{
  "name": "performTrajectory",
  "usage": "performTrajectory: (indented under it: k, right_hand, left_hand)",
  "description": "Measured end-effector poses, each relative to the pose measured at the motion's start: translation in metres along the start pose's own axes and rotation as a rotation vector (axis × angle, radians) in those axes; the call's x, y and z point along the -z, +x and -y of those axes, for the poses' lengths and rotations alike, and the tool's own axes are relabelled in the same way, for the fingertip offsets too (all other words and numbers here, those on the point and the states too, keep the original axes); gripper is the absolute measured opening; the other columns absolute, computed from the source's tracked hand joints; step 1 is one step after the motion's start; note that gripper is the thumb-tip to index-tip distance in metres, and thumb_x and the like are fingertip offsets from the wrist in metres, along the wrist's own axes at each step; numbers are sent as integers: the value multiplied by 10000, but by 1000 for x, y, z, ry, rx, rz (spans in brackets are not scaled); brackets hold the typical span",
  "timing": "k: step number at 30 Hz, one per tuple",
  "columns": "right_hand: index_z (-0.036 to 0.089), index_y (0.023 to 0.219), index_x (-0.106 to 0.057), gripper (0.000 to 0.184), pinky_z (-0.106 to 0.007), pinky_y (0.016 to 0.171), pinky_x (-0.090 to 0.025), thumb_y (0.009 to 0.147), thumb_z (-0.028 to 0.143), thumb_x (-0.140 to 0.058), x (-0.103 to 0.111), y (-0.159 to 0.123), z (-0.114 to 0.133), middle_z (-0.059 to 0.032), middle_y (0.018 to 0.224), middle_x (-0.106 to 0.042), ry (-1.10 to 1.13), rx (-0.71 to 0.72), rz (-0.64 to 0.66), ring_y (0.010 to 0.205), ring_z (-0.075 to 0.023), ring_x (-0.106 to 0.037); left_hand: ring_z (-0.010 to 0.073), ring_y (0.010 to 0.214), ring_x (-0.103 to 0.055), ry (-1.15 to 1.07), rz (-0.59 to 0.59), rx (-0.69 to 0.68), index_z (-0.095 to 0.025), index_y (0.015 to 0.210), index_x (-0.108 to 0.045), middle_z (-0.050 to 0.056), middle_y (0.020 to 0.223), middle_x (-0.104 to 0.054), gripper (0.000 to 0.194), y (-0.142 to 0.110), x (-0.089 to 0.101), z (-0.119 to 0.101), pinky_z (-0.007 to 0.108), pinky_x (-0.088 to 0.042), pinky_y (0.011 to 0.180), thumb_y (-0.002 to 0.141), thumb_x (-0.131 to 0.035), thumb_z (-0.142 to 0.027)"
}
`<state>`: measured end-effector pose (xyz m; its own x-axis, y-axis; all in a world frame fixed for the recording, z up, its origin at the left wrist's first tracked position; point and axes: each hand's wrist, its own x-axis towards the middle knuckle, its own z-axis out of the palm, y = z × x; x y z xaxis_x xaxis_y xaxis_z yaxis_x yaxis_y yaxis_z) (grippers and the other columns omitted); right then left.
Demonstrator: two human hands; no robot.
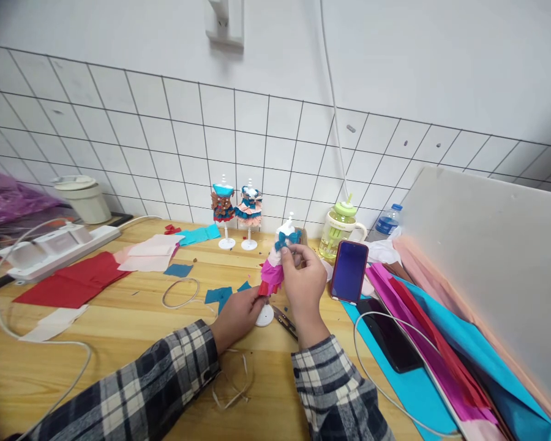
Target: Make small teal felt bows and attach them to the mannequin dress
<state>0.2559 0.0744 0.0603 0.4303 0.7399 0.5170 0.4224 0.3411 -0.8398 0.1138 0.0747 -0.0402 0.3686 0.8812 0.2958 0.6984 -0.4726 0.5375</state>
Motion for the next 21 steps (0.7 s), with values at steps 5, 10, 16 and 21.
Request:
performTrajectory:
  k: [5,10,16,21]
  right_hand:
    - [144,787,-671,285,-225,458,-296,749,424,-632,-1,0,-1,42,553,-457,60,-27,11,504,-102,-392]
    - [139,804,-671,308,-228,471,-321,737,437,-635,-3,0,-4,18,599,-523,124,-60,33,526,-106,-411]
    - [140,817,-681,317,-227,466,-312,743,444,-630,-5,0,-7,47,540,-453,52,-49,2,495,-102,-390]
    - [144,816,-676,321,-225,470,-321,751,452,-616,-7,-2,-8,49,539,-449,8,-46,-9,497,-103,-402]
  left_hand:
    - [174,750,-613,6,2,12,-200,876,-580,31,830,-683,210,0,1,0,259,-354,633,938,-391,-268]
    - [180,746,-610,21,8,29,-193,876,-586,39,833,-681,220,2,2,-1,268,-348,629,936,-386,-261]
    - [183,770,-611,23,26,29,-192,899,-595,45,851,-680,228,1,2,-1,270,-359,649,938,-385,-270]
    - [179,789,-609,1,30,9,-197,898,-597,45,871,-682,237,0,2,-3,268,-368,668,944,-376,-269]
